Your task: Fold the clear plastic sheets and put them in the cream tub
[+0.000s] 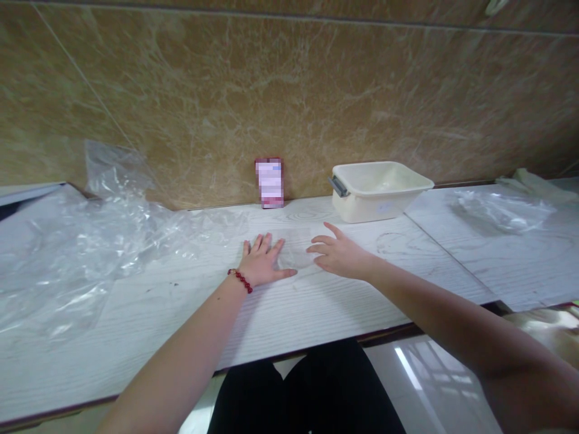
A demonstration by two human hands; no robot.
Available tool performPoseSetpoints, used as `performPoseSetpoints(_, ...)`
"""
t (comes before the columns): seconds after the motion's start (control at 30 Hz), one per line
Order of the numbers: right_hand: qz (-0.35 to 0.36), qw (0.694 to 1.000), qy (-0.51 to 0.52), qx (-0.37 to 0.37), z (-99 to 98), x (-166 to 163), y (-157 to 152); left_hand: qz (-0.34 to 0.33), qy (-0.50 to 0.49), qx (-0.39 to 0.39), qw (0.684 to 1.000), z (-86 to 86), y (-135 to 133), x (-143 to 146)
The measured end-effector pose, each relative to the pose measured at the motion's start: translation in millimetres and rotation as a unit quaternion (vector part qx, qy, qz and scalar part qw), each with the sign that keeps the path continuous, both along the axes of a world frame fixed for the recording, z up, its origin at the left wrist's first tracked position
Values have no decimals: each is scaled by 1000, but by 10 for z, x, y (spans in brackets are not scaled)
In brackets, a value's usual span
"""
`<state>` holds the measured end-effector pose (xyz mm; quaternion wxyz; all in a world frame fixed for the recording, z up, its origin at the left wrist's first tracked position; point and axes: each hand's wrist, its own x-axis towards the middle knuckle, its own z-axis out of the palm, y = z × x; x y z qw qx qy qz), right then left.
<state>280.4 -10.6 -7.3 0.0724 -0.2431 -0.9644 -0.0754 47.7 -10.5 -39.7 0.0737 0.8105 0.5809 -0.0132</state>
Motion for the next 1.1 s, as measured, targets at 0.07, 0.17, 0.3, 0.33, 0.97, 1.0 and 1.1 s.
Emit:
performPoseSetpoints(0.07,16,1000,-12,8,-1,-21,6,1,-1,-1,1000,-2,2,1)
performPoseSetpoints(0.17,19,999,-22,28,1,-48,6,-2,-5,0,1000,-6,7,-4)
performPoseSetpoints(0.3,9,999,-18,34,16,-63,23,-5,-6,4,1000,25,-9,-6)
performPoseSetpoints(0.33,5,999,-11,31,24,-66,31,-2,-4,6,1000,40,-21,0)
performPoseSetpoints(0.97,-198,853,428,-226,223,-343,469,17,-428,-73,901,192,-106,88)
performPoseSetpoints(1.0,-207,821,460,-266,150,-352,518,28,-492,-102,864,214,-101,70)
performPoseSetpoints(1.1,-217,747,485,-399,-23,-364,587,61,-657,-202,724,295,-103,42)
